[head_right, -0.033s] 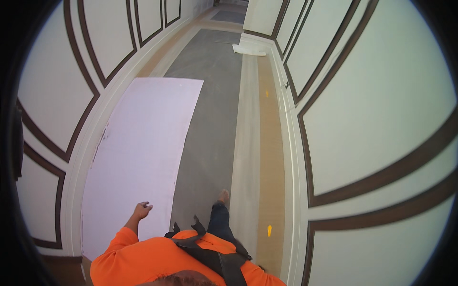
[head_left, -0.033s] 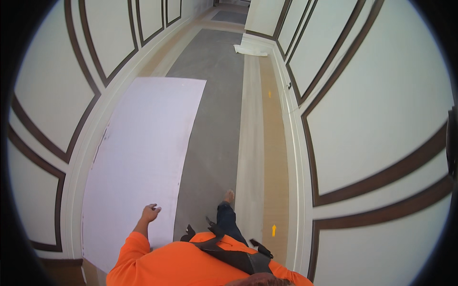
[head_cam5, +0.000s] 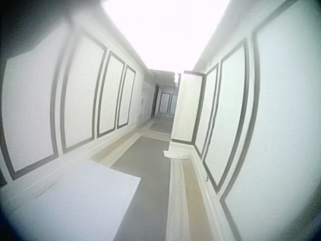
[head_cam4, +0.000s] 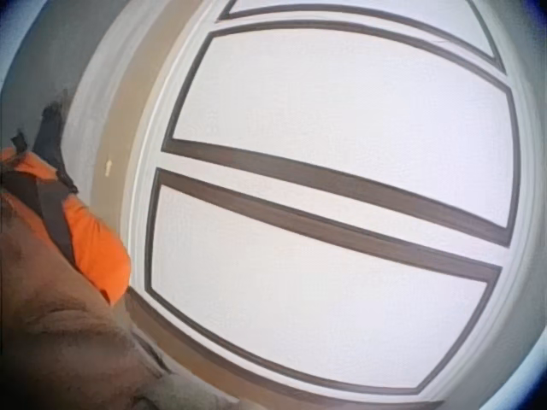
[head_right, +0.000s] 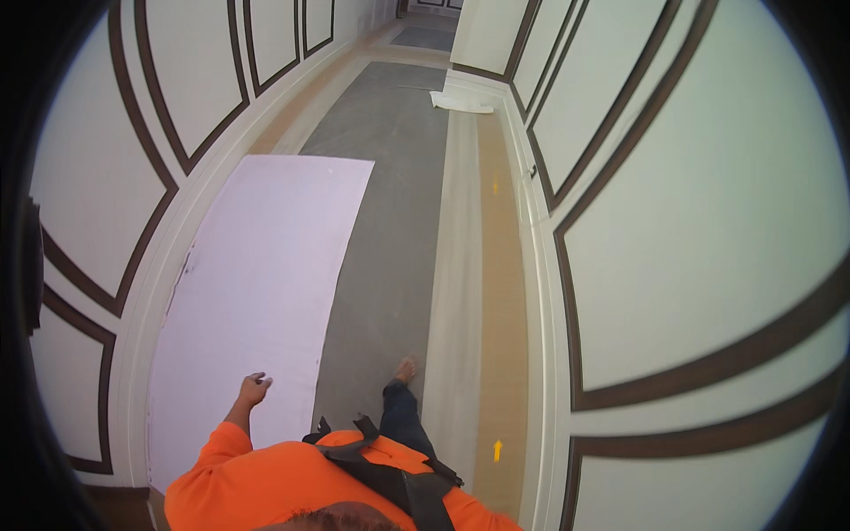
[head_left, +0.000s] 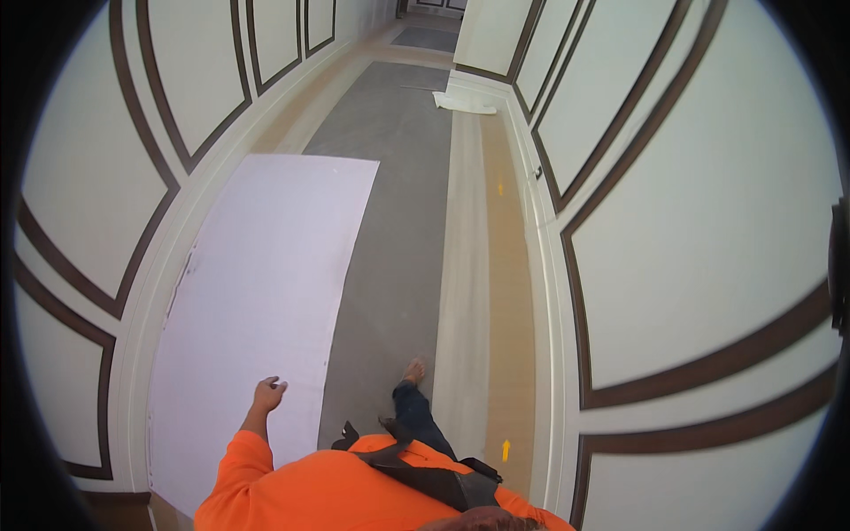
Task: The person retrieves a white drop cloth and places it on the floor near a wall. Then, using a spray can, the person applies white paint to the lower wall trim and adjacent floor area. The person moves along the wall to cover additional sections before walking away.
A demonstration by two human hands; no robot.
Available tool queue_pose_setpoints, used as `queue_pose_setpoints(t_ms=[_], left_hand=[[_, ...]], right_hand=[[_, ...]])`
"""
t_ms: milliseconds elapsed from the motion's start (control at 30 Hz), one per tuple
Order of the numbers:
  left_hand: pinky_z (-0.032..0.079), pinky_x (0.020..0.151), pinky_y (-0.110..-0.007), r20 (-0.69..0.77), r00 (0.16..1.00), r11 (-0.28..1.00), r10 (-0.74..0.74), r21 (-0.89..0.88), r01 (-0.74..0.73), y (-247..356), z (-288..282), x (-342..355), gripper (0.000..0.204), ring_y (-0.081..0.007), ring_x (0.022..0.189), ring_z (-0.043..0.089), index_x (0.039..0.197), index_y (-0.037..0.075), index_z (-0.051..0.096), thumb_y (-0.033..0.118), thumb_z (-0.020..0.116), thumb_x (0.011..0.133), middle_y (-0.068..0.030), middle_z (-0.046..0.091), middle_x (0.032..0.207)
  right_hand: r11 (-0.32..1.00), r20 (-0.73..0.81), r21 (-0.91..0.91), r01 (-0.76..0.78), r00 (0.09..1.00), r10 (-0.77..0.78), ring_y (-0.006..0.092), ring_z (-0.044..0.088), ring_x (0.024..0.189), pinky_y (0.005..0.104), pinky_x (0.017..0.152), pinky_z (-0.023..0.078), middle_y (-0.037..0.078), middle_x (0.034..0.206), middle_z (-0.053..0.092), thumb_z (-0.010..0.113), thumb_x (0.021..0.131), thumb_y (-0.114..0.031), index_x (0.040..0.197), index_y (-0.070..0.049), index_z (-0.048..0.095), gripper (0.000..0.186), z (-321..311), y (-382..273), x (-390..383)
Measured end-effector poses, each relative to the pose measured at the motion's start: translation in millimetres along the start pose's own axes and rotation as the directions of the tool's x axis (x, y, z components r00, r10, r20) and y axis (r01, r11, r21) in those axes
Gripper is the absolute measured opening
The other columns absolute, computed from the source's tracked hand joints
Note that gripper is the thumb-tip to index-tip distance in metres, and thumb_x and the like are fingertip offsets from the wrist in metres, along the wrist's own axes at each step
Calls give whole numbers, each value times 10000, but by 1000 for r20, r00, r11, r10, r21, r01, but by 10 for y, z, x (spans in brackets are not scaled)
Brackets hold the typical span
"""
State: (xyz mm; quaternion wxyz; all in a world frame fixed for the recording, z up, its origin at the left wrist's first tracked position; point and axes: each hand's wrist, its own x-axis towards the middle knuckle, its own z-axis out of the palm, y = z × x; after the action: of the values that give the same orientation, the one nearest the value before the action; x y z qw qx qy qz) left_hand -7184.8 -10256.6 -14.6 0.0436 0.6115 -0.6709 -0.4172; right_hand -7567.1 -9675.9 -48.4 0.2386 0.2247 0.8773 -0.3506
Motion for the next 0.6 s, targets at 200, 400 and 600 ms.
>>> queue_pose_setpoints(t_ms=[200, 400, 600], left_hand=[[599, 616, -394, 308, 891, 939, -334, 23, 344, 1080, 139, 1749, 721, -217, 699, 666, 1465, -13, 528, 417, 733, 924, -158, 727, 917], [621, 662, -423, 336, 885, 942, -322, 18, 335, 2515, 149, 3041, 739, -237, 774, 688, 1481, -1, 516, 419, 739, 916, -161, 727, 947], [627, 845, -459, 327, 870, 926, -369, 207, 315, 3498, -31, 5284, 763, -374, 1076, 720, 1413, -7, 585, 526, 725, 885, -257, 672, 1300]], right_hand=[[971, 161, -125, 205, 970, -184, 381, 657, 1128, 430, 979, 534, 220, 1224, 647, 965, 591, -267, 1398, 7, 438, 1002, 1412, -2476, 1180], [749, -31, 25, 662, 749, -661, 345, 636, 1134, 427, 959, 538, 236, 1264, 602, 924, 653, -182, 1487, 17, 307, 1057, 2239, -6740, 2320], [687, -243, 112, 718, 690, -682, 333, 629, 1142, 415, 982, 520, 237, 1267, 616, 931, 640, -220, 1500, 0, 365, 1053, 2801, -9476, 2827]])
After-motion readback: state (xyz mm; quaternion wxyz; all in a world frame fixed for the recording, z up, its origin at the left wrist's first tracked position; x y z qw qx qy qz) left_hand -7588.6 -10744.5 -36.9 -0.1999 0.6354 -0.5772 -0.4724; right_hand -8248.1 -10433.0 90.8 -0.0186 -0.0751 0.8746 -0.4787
